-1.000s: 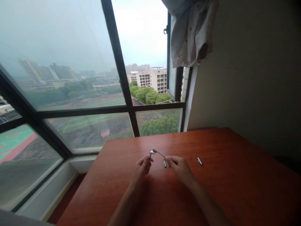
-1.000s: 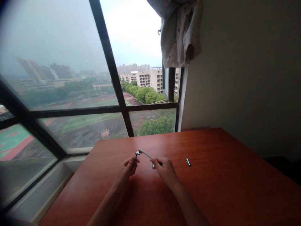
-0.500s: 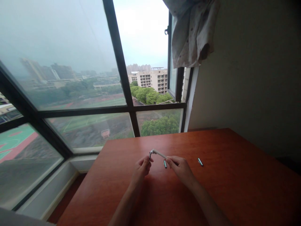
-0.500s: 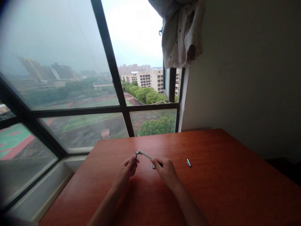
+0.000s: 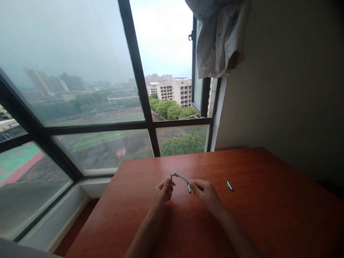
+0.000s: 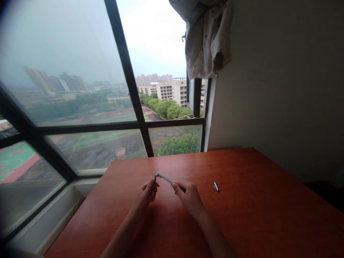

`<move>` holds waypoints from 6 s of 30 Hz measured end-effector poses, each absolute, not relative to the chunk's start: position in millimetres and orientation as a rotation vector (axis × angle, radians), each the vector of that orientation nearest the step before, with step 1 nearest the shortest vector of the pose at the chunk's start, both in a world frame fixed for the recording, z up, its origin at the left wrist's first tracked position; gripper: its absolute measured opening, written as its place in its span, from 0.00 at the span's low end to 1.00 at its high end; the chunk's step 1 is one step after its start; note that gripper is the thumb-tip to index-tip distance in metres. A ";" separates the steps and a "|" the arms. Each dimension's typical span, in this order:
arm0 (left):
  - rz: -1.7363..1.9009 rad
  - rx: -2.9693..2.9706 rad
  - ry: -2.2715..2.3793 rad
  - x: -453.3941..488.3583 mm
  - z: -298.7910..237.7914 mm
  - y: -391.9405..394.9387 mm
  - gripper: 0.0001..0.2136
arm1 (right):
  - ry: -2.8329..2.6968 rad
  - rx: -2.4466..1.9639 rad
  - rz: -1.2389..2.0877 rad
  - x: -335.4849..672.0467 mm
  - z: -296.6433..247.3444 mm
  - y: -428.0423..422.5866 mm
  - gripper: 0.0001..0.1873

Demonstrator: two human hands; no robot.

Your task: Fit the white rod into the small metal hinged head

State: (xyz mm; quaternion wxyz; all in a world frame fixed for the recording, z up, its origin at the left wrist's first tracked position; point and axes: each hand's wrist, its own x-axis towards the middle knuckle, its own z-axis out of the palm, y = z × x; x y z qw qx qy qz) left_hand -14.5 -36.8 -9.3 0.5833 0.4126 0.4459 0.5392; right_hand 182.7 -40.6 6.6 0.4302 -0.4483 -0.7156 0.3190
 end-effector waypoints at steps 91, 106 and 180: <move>1.432 1.531 1.515 -18.0 6.6 -48.5 0.19 | -1.533 -1.094 1.268 178.8 -9.0 -37.1 0.25; 1.424 1.528 1.496 -15.5 6.8 -49.4 0.20 | -1.516 -1.107 1.236 179.0 -13.3 -34.0 0.28; 1.401 1.503 1.417 -13.4 2.9 -49.8 0.19 | -1.507 -1.081 1.259 178.8 -12.3 -34.8 0.28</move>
